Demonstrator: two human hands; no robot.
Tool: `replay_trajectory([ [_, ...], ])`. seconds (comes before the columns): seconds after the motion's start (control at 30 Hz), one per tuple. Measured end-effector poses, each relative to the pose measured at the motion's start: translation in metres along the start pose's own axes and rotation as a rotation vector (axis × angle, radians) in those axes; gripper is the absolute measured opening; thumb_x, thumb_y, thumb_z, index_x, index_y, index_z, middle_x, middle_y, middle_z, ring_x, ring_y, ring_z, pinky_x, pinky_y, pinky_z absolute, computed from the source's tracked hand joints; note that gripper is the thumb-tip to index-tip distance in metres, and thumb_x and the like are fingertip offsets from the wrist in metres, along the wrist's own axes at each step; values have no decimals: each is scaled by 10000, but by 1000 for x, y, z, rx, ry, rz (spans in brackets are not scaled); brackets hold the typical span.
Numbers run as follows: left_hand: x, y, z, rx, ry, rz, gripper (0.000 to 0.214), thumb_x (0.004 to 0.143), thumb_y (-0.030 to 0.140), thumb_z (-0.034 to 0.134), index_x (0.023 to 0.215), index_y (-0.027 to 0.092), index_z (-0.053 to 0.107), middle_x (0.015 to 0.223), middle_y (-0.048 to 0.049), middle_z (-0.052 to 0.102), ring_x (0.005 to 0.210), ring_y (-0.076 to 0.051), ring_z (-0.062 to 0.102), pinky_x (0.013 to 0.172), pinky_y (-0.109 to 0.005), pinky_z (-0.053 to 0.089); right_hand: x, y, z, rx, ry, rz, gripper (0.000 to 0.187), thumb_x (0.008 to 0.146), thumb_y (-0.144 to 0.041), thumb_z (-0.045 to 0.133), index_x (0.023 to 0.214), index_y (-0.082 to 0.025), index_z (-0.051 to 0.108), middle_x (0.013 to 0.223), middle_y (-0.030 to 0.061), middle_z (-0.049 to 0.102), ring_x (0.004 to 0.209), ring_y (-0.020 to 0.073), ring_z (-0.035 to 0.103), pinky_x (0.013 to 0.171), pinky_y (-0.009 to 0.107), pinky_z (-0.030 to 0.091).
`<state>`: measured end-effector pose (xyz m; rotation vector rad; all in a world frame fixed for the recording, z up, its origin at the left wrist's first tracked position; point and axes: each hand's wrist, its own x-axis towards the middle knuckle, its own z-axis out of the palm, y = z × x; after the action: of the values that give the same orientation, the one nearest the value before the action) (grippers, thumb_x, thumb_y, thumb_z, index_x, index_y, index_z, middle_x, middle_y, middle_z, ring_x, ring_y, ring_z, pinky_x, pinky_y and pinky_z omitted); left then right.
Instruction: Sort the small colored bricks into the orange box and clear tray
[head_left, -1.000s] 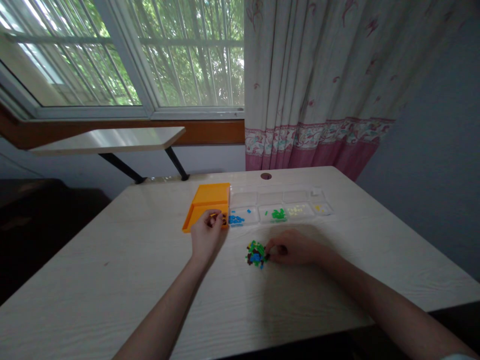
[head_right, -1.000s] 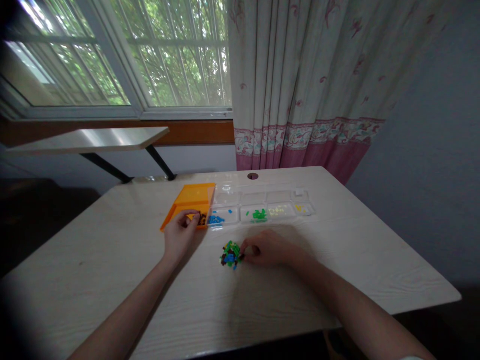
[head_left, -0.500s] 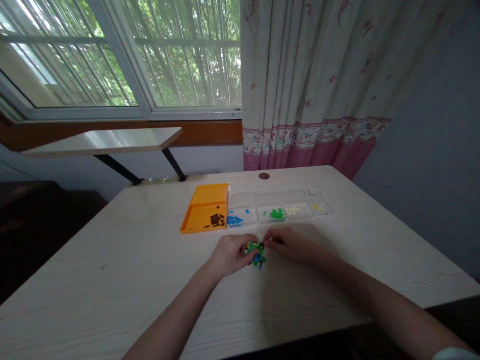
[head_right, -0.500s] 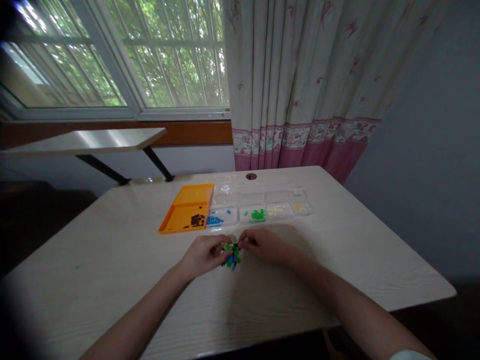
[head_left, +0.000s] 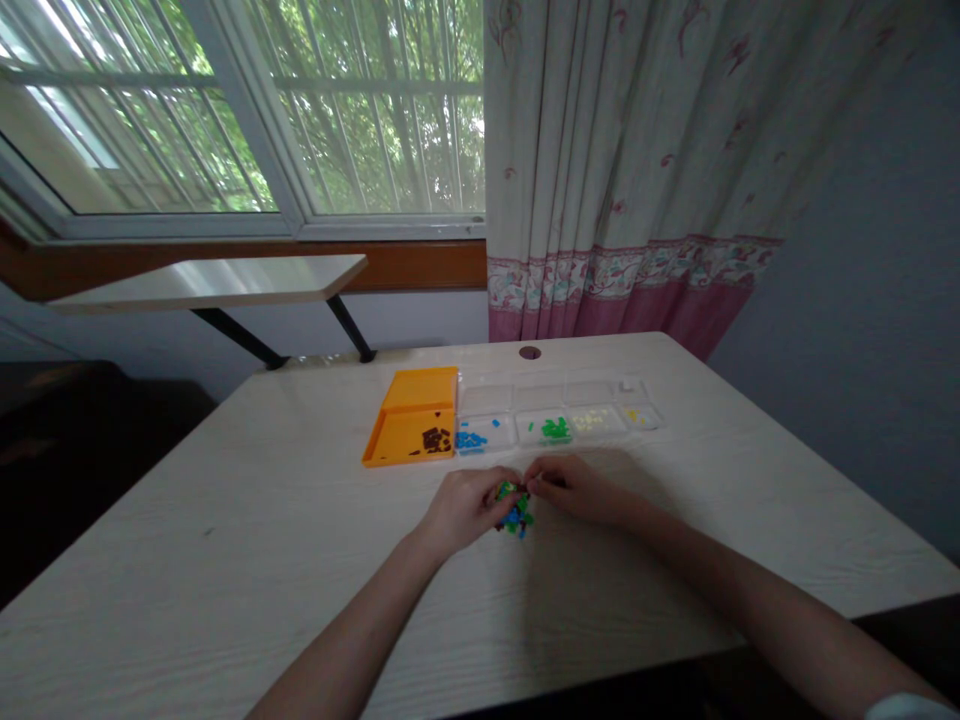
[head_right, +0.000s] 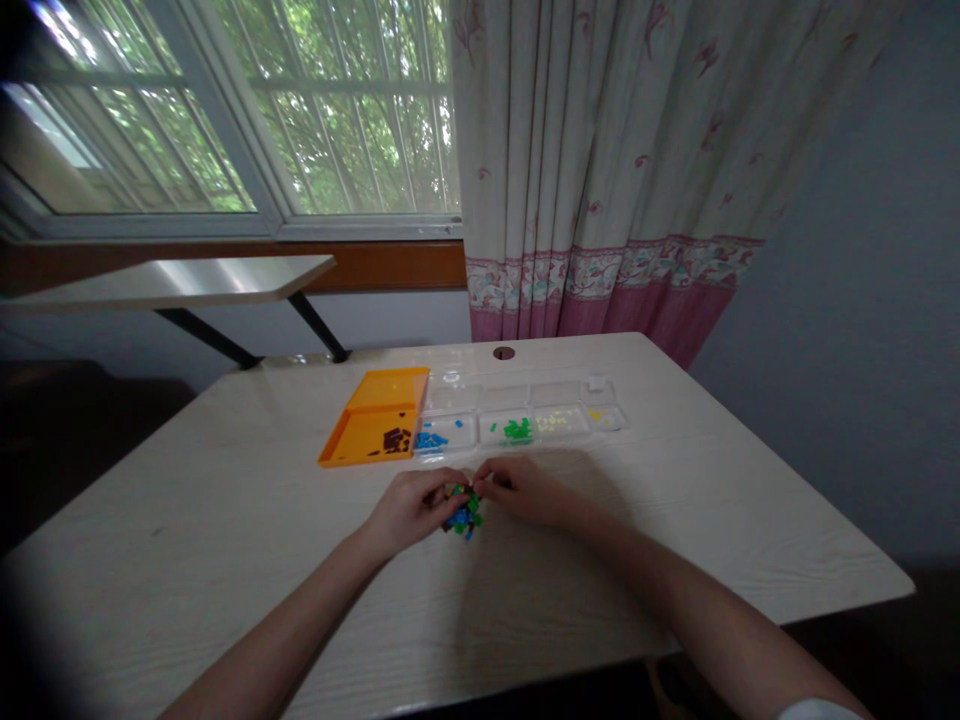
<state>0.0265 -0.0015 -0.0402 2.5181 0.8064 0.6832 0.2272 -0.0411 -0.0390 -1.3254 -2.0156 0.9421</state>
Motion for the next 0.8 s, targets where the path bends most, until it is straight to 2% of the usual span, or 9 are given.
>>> replay_trajectory([
  [0.4,0,-1,1,-50,103,4,156,781,270,540,868,192,644,474,68,459,426,-54,405,445,-148,315,-1,-5,-2,-16,16,10,198,826,-338,478,878,-179,585,562,-48,482,494,79,406,471,182,304],
  [0.47,0,-3,-1,-53,181,7,146,771,252,553,867,192,646,457,78,419,412,-50,381,438,-147,305,-2,-6,-3,-63,17,18,185,806,-326,511,897,-184,587,559,-50,484,493,79,416,474,182,306],
  [0.57,1,-7,-6,-78,397,-15,148,763,266,571,852,179,652,449,80,374,404,-49,353,429,-148,298,-3,-8,-4,-201,-23,21,177,783,-280,534,926,-205,607,581,-41,531,517,88,463,515,190,334],
  [0.67,2,-8,-10,-122,590,-75,168,756,292,588,842,163,654,458,73,376,412,-53,343,417,-150,293,-5,-11,-6,-336,-109,-36,243,786,-249,522,1011,-263,615,667,-25,608,596,113,532,590,210,367],
  [0.8,2,-3,-12,-158,672,-137,196,745,318,600,843,159,659,466,64,399,424,-58,353,419,-155,298,-5,-13,-8,-427,-162,-75,296,805,-233,490,1069,-304,605,804,-7,663,712,144,583,657,230,386],
])
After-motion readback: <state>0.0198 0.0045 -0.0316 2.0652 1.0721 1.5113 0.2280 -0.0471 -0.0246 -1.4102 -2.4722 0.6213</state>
